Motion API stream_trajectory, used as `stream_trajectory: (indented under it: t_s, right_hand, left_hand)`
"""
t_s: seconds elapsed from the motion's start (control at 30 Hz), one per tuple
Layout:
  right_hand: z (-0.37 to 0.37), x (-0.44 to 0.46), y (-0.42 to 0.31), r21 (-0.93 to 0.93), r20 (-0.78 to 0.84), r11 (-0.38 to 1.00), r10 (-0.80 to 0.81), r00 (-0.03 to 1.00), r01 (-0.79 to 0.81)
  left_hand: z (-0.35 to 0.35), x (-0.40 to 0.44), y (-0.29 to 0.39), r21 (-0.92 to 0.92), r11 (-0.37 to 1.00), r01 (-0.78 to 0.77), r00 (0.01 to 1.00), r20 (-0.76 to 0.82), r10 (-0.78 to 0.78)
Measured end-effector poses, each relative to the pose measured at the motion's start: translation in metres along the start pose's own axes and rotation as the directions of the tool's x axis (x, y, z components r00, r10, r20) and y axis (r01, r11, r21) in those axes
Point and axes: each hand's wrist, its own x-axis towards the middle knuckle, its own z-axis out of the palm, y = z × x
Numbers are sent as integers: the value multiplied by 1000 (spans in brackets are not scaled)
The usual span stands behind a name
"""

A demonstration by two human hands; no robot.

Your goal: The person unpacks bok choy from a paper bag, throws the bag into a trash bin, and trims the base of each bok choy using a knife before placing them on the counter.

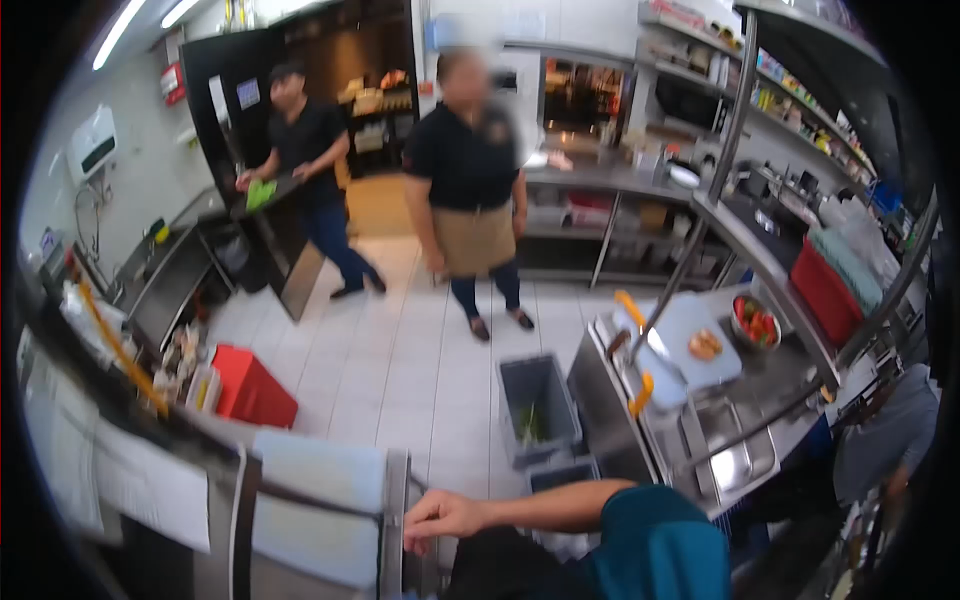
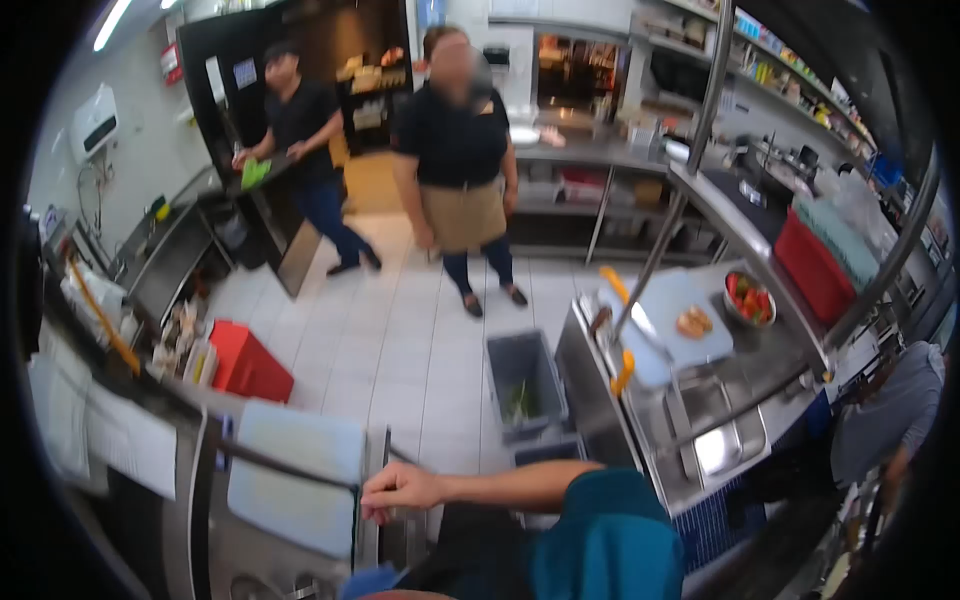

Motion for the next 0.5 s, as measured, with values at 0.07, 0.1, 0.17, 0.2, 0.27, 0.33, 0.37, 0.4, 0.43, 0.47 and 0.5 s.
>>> stream_trajectory:
  t_s: [0.07,0.1,0.17,0.2,0.27,0.33,0.37,0.4,0.43,0.47,0.5]
  right_hand:
    - [-30,22,-18,45,-33,996,-78,996,80]
    - [-53,38,-22,20,0,997,-79,997,79]
    - [-96,72,-19,23,-30,962,-270,962,271]
    - [-112,87,-21,20,-59,970,-241,969,242]
    - [-141,117,-22,32,-66,970,-240,968,243]
    - [-176,143,1,62,-68,973,-219,973,224]
    - [-189,155,24,-44,-58,978,-204,977,202]
    - [-223,162,26,-181,-27,969,-174,984,166]
    - [-257,168,29,-206,-89,976,-96,991,76]
    - [-269,161,48,-177,-129,983,31,991,-54]
    - [-289,157,56,-141,-228,914,344,911,-381]
  left_hand:
    - [-14,59,49,11,999,-32,999,-25,33]
    - [-23,86,70,23,998,-56,997,-46,57]
    - [-43,128,100,40,996,-83,992,-91,87]
    - [-57,147,112,55,995,-87,988,-120,93]
    - [-85,186,127,75,995,-69,979,-187,82]
    - [-115,222,129,77,997,-16,961,-274,37]
    - [-130,236,125,76,997,29,947,-322,-3]
    - [-142,252,113,60,995,81,928,-369,-53]
    - [-146,256,93,30,988,153,904,-408,-128]
    - [-134,256,66,-29,974,224,880,-424,-215]
    - [-106,252,33,-94,952,290,856,-419,-302]
